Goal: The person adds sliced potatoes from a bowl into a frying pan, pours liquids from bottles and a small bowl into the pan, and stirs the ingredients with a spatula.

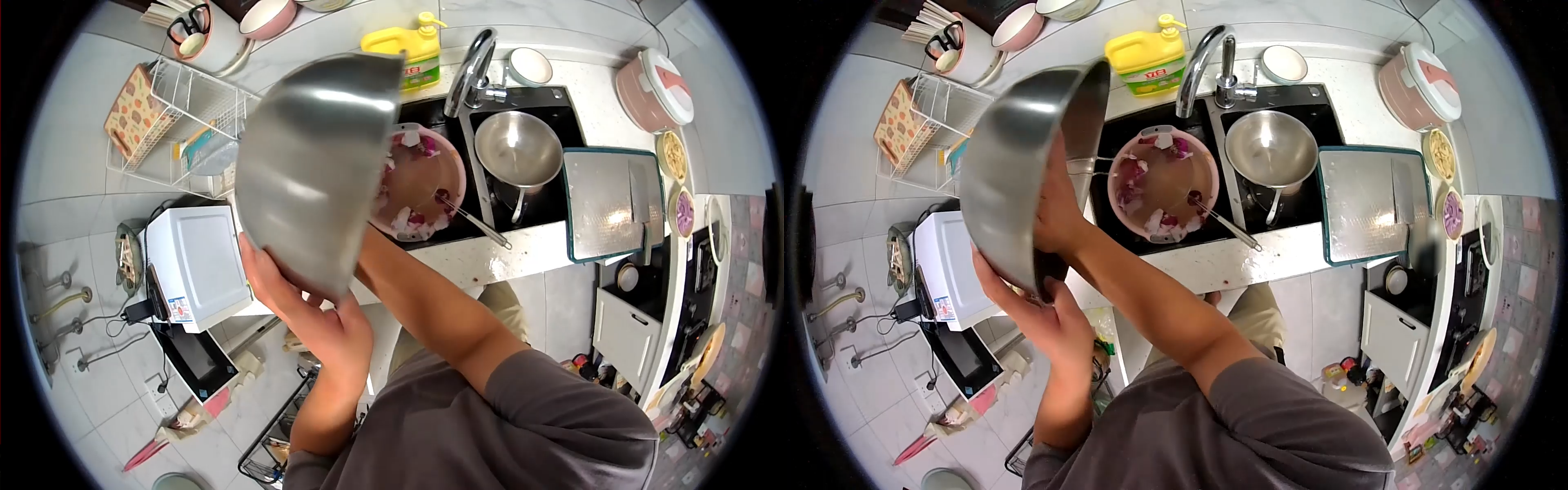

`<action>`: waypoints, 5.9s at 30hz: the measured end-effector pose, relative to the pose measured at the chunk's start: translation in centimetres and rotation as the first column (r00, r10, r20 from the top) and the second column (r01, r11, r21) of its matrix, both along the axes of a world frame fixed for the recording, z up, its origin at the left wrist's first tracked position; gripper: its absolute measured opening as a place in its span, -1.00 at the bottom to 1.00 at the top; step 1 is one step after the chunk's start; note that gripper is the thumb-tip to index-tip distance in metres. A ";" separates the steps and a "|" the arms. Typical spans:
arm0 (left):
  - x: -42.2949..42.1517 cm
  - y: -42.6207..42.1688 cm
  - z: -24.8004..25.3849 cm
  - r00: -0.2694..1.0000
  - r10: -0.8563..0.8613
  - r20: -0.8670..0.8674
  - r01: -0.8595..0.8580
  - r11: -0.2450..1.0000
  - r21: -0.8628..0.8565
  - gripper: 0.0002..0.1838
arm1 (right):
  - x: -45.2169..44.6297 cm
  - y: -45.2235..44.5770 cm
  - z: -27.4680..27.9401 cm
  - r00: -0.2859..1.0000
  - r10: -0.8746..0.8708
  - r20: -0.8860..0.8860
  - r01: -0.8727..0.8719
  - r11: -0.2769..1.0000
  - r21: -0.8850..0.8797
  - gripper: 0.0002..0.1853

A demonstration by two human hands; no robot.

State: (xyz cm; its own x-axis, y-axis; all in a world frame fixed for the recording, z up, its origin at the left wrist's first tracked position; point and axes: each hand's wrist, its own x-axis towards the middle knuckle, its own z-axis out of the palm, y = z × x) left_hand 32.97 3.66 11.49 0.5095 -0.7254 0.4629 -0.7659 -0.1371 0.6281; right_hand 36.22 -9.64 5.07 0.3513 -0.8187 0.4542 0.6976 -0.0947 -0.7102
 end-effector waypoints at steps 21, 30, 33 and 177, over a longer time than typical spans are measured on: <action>-8.3 -0.2 -12.3 -0.269 0.220 -0.938 0.182 0.968 0.175 -0.32 | -25.1 2.3 -2.4 -0.028 -0.371 -0.928 -0.119 0.923 -0.365 -0.17; -33.4 -4.6 -7.7 -0.052 0.188 -0.981 0.780 0.621 0.078 -0.20 | -55.7 10.9 5.2 -0.146 -0.577 -0.804 0.320 0.741 -0.590 -0.46; -43.9 -4.3 -7.8 -0.057 0.141 -0.988 0.896 0.443 0.011 -0.26 | -68.0 18.1 6.2 -0.132 -0.668 -0.732 0.716 0.446 -0.536 -0.63; -78.2 -9.2 -14.0 0.030 -0.287 -0.957 0.940 -0.319 0.126 -0.72 | -104.4 36.5 -0.8 0.196 -0.424 -0.884 0.944 -0.162 0.287 -0.92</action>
State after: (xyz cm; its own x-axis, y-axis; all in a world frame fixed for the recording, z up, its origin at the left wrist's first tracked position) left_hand -45.19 -5.54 -2.52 -0.8239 -0.3335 -0.4582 -0.3664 -0.3034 0.8796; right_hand -68.17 26.81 4.29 -0.8247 -0.4207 -0.3779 0.2354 0.3523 -0.9058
